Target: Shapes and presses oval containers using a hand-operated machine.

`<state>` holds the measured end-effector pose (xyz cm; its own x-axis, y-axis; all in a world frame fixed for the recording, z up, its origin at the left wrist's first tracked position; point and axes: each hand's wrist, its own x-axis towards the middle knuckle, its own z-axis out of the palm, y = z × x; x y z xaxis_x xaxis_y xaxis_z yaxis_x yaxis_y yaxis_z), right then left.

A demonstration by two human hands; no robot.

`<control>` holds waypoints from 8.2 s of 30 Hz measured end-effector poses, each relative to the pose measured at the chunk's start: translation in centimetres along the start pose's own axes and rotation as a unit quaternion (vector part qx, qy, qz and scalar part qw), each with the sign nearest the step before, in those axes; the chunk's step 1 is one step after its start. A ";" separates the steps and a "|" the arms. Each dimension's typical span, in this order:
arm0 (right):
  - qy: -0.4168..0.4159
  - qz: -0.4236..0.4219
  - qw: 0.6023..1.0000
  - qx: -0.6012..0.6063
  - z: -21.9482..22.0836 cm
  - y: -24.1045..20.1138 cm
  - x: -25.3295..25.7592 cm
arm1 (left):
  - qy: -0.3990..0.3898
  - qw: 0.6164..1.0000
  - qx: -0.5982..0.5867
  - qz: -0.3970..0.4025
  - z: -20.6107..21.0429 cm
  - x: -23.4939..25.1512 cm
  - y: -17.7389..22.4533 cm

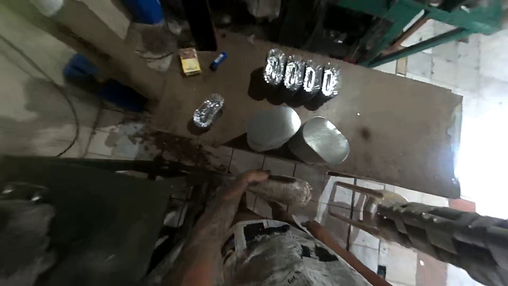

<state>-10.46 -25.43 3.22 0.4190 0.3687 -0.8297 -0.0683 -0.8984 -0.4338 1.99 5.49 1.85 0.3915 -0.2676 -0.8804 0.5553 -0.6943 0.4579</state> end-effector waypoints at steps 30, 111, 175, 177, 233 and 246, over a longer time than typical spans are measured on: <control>-0.010 -0.773 0.457 -0.440 16.3 -54.2 13.3 | 0.411 0.895 -0.067 -0.163 11.6 -40.9 -40.8; 0.396 -0.369 0.840 -0.032 -20.1 -8.7 4.2 | -0.104 0.950 0.132 0.264 -15.0 -7.0 12.2; 0.096 -0.605 0.785 -0.095 8.8 -41.1 9.1 | 0.508 0.844 -0.168 -0.030 6.3 -36.7 -39.3; 0.096 -0.721 0.652 -0.214 11.4 -44.1 10.2 | 0.441 0.889 -0.104 -0.067 8.5 -38.6 -41.0; 0.028 -0.052 0.994 -0.095 -8.6 -8.6 12.2 | 0.305 0.925 0.217 0.068 -24.2 -5.3 -5.4; 0.413 -0.314 0.828 -0.214 -20.5 -9.7 5.4 | 0.432 0.868 0.175 0.172 -22.1 -12.0 -1.0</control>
<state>11.00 -19.62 10.16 0.7384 0.6651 0.1116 0.6506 -0.6590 -0.3773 12.95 24.11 14.67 0.9780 -0.0027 -0.2086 0.0993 -0.8734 0.4767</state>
